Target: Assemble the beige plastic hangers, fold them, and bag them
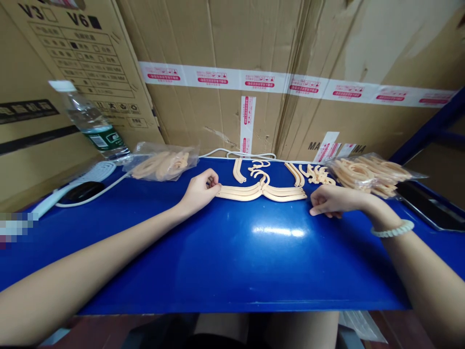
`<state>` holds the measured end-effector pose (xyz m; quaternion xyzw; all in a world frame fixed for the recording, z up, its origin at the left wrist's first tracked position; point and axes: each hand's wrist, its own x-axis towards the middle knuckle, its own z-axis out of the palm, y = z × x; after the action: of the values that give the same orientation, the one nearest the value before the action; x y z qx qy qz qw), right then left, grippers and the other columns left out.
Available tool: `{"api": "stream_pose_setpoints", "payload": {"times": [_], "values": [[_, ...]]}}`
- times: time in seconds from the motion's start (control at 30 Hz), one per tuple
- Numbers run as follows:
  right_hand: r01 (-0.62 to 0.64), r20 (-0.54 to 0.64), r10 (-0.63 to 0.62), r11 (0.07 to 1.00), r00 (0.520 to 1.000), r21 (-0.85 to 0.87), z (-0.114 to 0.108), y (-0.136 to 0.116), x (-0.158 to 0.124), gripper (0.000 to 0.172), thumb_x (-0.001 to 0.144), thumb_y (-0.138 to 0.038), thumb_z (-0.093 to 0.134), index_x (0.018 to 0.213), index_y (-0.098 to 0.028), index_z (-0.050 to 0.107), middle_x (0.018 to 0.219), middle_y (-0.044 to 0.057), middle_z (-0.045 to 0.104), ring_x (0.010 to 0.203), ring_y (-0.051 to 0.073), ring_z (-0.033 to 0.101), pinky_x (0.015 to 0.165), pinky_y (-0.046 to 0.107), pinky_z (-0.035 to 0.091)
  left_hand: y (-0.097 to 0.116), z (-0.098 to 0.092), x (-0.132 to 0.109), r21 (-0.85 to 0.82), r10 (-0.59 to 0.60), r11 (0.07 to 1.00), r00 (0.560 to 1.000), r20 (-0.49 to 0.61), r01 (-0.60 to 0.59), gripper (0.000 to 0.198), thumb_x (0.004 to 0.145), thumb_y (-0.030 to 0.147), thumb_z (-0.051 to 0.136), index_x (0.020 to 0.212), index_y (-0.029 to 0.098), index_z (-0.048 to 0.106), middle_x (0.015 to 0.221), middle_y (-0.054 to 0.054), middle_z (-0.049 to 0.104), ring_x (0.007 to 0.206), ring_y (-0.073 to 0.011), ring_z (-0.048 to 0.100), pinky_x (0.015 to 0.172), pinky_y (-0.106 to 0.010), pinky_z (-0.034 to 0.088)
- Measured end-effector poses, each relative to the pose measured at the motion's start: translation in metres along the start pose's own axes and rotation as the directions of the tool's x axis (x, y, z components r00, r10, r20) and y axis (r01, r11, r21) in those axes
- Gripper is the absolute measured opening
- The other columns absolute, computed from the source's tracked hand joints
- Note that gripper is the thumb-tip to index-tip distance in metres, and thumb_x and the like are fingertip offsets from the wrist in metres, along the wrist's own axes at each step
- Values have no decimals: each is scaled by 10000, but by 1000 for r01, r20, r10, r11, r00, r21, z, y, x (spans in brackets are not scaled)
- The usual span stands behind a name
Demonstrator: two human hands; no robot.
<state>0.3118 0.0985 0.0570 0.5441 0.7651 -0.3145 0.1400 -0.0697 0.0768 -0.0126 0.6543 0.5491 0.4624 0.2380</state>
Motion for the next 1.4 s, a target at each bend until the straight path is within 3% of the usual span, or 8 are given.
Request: {"api": "stream_pose_setpoints", "payload": {"times": [0.93, 1.4], "values": [[16, -26, -17, 1000, 1000, -26, 2, -4, 0, 397, 721, -579, 674, 691, -207, 537, 580, 25, 622, 496, 169, 584, 491, 272, 440, -17, 2, 4, -111, 12, 994, 1000, 16, -10, 200, 758, 383, 637, 818, 216, 544, 764, 0, 619, 709, -178, 594, 664, -300, 451], [11, -31, -12, 1000, 999, -16, 3, -4, 0, 434, 704, -619, 682, 701, -213, 528, 574, 16, 603, 492, 169, 579, 480, 267, 432, -20, 2, 4, -140, 83, 987, 996, 43, -76, 108, 825, 298, 563, 837, 220, 489, 860, -25, 653, 789, -193, 609, 742, -336, 458]]}}
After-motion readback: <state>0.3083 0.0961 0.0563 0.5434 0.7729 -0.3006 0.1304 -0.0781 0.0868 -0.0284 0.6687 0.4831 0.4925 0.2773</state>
